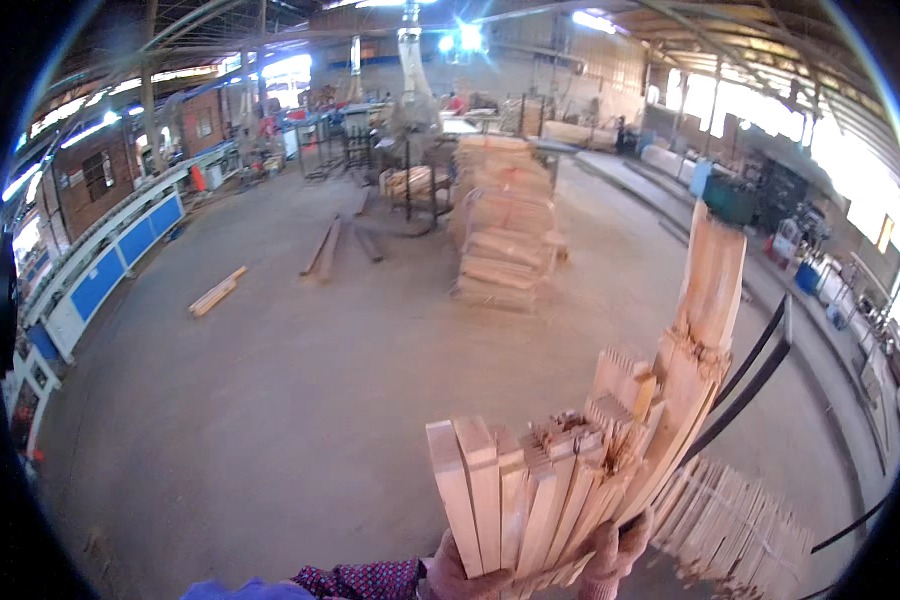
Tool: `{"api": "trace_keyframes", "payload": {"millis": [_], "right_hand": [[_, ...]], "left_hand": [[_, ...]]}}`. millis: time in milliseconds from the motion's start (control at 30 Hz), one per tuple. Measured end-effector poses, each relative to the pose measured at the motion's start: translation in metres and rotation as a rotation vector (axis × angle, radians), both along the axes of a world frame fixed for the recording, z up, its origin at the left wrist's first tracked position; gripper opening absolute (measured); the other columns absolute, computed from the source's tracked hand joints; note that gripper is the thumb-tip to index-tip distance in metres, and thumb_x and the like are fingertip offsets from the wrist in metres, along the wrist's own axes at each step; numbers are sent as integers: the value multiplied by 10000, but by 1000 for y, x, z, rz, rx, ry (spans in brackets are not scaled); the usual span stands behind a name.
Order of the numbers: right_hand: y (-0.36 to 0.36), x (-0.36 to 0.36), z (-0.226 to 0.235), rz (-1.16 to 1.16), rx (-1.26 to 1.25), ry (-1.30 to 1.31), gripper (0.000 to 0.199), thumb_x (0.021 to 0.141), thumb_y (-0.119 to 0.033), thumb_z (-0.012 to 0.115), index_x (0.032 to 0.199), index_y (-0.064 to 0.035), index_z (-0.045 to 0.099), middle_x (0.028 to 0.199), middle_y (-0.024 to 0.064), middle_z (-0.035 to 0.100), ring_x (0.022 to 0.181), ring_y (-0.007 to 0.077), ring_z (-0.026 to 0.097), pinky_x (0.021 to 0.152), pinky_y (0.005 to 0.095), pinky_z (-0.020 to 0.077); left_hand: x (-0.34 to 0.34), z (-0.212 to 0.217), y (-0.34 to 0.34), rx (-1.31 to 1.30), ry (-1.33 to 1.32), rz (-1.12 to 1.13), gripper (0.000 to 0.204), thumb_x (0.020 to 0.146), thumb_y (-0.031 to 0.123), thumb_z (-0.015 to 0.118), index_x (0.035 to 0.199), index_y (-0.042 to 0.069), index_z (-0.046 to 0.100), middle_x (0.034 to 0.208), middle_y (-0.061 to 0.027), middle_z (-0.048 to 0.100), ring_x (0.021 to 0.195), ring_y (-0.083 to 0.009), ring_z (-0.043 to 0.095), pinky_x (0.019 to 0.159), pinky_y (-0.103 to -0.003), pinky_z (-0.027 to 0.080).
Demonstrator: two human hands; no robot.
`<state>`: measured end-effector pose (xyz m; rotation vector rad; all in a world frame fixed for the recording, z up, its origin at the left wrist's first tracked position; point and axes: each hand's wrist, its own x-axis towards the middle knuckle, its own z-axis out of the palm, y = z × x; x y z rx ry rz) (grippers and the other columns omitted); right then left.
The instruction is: The person walks through a workshop carrying wooden planks and places them on a table. They then pick up a stack of planks, separate them, and arrange them into neat piles on the table surface.
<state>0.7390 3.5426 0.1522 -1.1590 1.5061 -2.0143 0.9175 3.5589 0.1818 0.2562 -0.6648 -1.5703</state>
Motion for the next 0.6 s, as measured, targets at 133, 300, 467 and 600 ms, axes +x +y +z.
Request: {"api": "trace_keyframes", "payload": {"millis": [133, 300, 467, 600], "right_hand": [[-76, -58, -2, -83, -51, 62, 698, 883, -429, 626, 1361, 39, 427, 1266, 136, 548, 1154, 229, 518, 987, 355, 402], [-153, -115, 21, -122, -112, 38, 611, 913, -350, 611, 1352, 37, 431, 1257, 122, 552, 1145, 218, 521, 988, 342, 399], [-253, -173, 16, -116, -70, 35, 620, 912, -379, 599, 1342, 37, 436, 1258, 125, 547, 1125, 219, 516, 989, 340, 384], [-350, -230, 11, -73, -61, 116, 688, 879, -442, 613, 1340, 39, 442, 1259, 130, 547, 1142, 223, 505, 1000, 347, 373]], "left_hand": [[-49, 1, -82, 129, 63, -87, 635, 794, -23, 709, 1357, 35, 422, 1299, -168, 563, 1191, -270, 552, 988, -454, 466], [-116, -21, -183, 109, -91, -81, 676, 760, 16, 766, 1340, 26, 417, 1256, -150, 593, 1185, -229, 555, 978, -420, 467], [-174, -54, -288, 10, -268, -80, 682, 742, 20, 787, 1323, 32, 432, 1254, -134, 594, 1177, -203, 556, 993, -406, 455], [-234, -40, -377, 63, -110, -38, 656, 752, 6, 771, 1319, 27, 442, 1265, -136, 588, 1180, -234, 557, 980, -417, 466]]}}
